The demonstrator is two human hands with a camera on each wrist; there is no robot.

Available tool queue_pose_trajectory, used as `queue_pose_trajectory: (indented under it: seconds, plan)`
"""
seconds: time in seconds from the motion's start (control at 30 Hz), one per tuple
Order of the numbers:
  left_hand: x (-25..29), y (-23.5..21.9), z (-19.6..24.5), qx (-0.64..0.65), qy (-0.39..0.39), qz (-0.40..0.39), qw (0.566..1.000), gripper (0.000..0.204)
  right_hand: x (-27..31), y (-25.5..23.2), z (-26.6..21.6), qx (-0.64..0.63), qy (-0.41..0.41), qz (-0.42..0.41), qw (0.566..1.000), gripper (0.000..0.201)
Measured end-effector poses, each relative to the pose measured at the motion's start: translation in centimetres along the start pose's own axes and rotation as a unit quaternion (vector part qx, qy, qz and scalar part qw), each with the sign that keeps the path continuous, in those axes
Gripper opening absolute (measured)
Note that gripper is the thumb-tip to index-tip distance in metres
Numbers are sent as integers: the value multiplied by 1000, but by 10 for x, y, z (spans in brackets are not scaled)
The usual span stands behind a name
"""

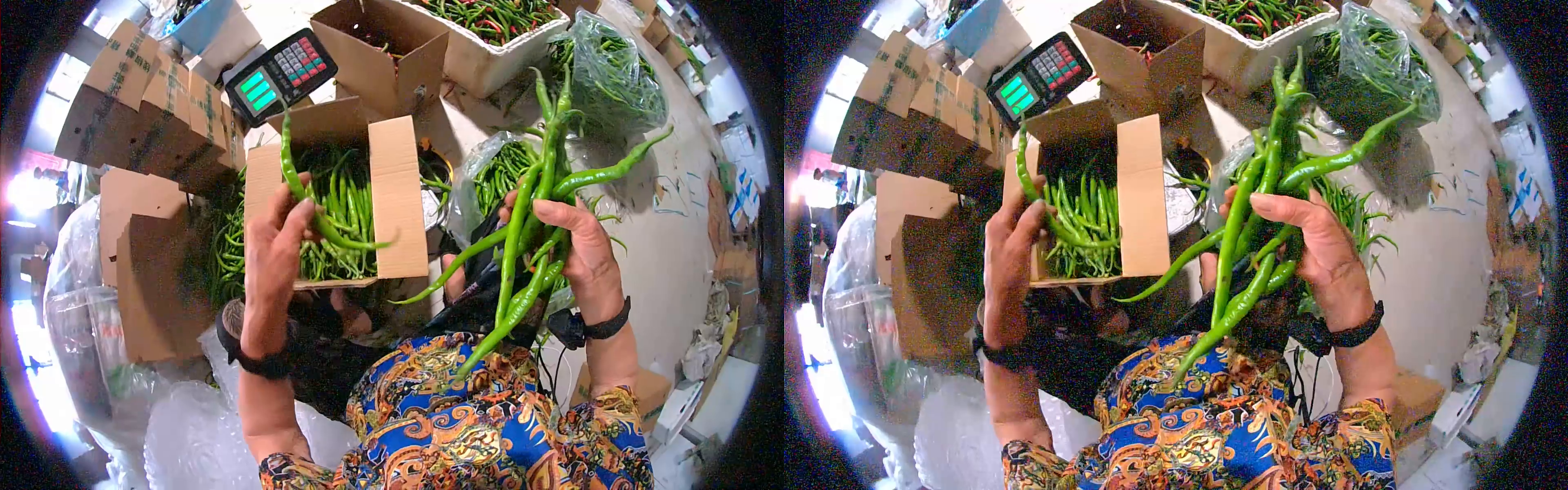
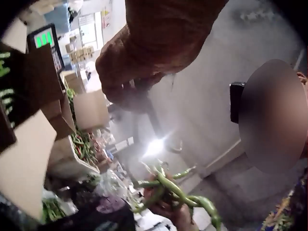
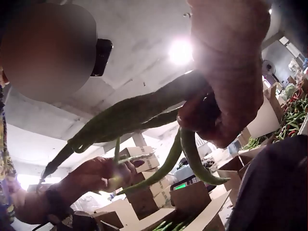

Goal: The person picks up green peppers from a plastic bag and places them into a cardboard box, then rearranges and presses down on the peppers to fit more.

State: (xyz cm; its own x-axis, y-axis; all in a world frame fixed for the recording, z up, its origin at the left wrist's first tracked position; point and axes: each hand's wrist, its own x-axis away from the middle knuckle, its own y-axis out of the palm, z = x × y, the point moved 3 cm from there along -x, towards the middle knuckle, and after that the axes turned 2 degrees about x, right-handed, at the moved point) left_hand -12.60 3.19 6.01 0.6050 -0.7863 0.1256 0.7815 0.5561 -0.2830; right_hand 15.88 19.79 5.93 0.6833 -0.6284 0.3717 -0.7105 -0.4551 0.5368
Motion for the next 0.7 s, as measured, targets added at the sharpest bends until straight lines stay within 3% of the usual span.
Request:
queue_pose_trajectory:
  seconds: [0.07, 0.17, 0.23, 0.33, 0.5, 0.7]
  plan:
    - [-12, -7, -17, -210, 148, 66, 964, 35, -3, 7, 8, -7, 54, -28, 998, 31]
    - [9, 15, -11, -104, 151, 79, 980, 32, -11, 10, 24, 2, 81, -32, 996, 42]
    - [28, 42, 11, 52, -24, -105, 993, 32, -12, 19, 33, 30, 72, -14, 997, 44]
    - [49, 82, 12, 157, -83, -266, 947, 34, -15, 26, 38, 75, 59, -19, 995, 51]
    - [57, 95, -1, 205, -152, -317, 913, 37, -15, 29, 34, 128, 22, 7, 991, 43]
    - [60, 101, -18, 206, -147, -318, 914, 37, -19, 29, 43, 143, 47, 19, 988, 43]
